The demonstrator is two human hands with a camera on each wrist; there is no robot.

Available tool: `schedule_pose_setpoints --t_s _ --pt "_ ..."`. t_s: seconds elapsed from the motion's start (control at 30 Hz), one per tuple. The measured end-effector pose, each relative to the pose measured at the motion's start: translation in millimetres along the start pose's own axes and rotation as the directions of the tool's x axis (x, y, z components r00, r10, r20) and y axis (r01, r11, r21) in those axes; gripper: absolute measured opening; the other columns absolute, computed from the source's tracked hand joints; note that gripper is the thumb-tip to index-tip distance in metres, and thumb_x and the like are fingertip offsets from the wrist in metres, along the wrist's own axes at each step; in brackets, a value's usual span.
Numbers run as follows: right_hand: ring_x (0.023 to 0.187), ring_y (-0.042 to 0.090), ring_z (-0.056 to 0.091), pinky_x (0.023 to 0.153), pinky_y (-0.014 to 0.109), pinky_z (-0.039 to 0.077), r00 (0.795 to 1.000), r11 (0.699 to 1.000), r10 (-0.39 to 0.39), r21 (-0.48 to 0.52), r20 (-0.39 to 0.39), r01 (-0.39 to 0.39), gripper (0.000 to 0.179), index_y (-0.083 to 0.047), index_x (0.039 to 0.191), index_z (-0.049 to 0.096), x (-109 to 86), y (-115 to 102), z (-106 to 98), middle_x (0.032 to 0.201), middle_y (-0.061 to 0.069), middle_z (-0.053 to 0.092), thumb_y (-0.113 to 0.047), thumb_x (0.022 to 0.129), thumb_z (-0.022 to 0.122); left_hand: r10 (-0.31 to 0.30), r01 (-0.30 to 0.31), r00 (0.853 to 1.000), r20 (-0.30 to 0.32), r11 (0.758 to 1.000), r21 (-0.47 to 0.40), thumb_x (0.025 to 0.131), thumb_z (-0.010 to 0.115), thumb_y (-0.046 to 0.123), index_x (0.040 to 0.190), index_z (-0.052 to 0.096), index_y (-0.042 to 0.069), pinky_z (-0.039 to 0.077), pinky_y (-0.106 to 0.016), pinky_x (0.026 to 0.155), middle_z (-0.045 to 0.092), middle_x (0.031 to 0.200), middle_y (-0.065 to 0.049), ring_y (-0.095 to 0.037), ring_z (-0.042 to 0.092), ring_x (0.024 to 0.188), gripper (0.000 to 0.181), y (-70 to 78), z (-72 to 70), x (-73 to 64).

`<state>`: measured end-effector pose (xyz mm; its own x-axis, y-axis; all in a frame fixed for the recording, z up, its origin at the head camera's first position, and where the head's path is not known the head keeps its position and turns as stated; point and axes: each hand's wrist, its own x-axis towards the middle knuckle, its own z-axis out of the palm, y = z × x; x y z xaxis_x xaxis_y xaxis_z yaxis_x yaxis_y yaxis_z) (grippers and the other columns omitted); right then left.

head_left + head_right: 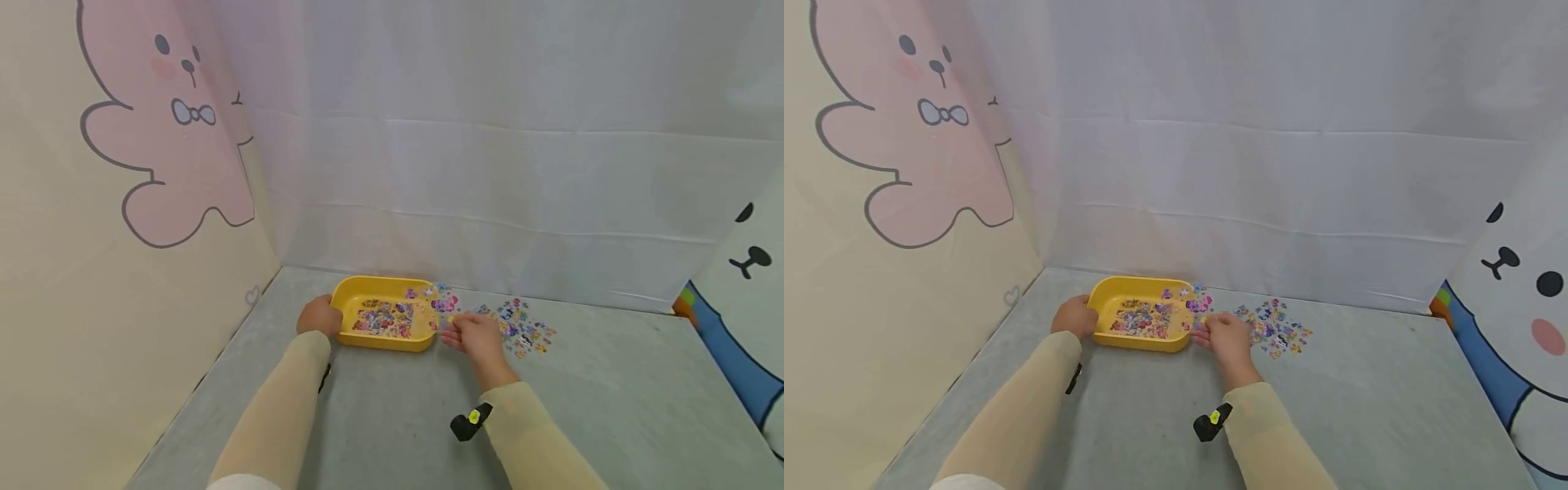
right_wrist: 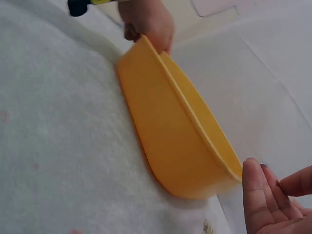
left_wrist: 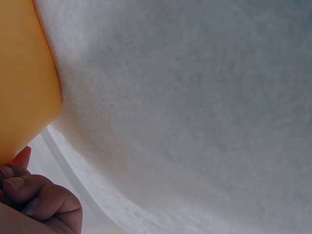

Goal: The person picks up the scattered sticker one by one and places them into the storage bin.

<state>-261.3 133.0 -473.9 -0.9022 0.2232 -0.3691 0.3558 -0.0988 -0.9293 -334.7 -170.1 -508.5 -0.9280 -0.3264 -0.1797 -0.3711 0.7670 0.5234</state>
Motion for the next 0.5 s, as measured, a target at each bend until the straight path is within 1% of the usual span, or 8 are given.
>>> schedule_pose_setpoints --t_s 0.1,0.17,0.3,0.4,0.5 --pt "0.078 0.020 0.075 0.079 0.038 0.061 1.000 0.998 -0.012 -0.060 0.002 0.012 0.028 0.007 0.125 0.063 -1.8 -5.2 14.2 0.106 0.022 0.072 -0.012 0.106 0.054 0.004 -0.004 1.000 0.005 1.000 0.003 0.098 0.056 0.012 0.150 0.051 0.001 0.050 -0.051 0.101 0.062 0.139 -0.019 -0.032 0.061 0.112 0.054 1.2 -1.7 -1.5" --pt "0.078 0.020 0.075 0.079 0.039 0.061 1.000 0.995 -0.022 -0.098 -0.002 0.021 0.028 0.006 0.124 0.063 -2.1 -8.6 23.5 0.103 0.020 0.073 -0.013 0.105 0.054 0.005 -0.005 1.000 0.007 1.000 0.003 0.098 0.056 0.012 0.150 0.052 0.001 0.050 -0.051 0.101 0.062 0.139 -0.019 -0.032 0.061 0.112 0.054 1.9 -2.8 -2.1" --pt "0.075 0.020 0.075 0.071 0.033 0.062 0.998 0.982 -0.066 -0.174 0.012 0.067 0.025 0.006 0.119 0.064 -1.2 -14.3 40.5 0.096 0.019 0.074 -0.010 0.104 0.053 -0.003 0.003 1.000 0.009 1.000 -0.002 0.097 0.056 0.012 0.150 0.052 0.001 0.050 -0.050 0.101 0.062 0.139 -0.019 -0.031 0.061 0.110 0.054 1.7 -3.6 -1.9" --pt "0.074 0.023 0.074 0.064 0.029 0.061 0.993 0.958 -0.110 -0.262 0.037 0.116 0.023 0.005 0.115 0.065 -1.1 -17.6 50.5 0.091 0.018 0.073 -0.010 0.103 0.053 -0.006 0.006 1.000 0.009 1.000 0.002 0.097 0.056 0.012 0.150 0.051 0.001 0.050 -0.050 0.101 0.062 0.138 -0.019 -0.031 0.061 0.109 0.054 0.9 -3.0 -1.0" --pt "0.080 0.029 0.075 0.063 0.028 0.060 0.988 0.927 -0.140 -0.344 0.058 0.152 0.021 0.004 0.113 0.065 -2.4 -19.7 57.7 0.090 0.016 0.072 -0.011 0.103 0.054 0.000 0.000 1.000 0.009 1.000 0.003 0.097 0.056 0.013 0.150 0.052 0.001 0.050 -0.051 0.101 0.062 0.138 -0.019 -0.032 0.061 0.111 0.054 1.2 -2.1 -0.6"
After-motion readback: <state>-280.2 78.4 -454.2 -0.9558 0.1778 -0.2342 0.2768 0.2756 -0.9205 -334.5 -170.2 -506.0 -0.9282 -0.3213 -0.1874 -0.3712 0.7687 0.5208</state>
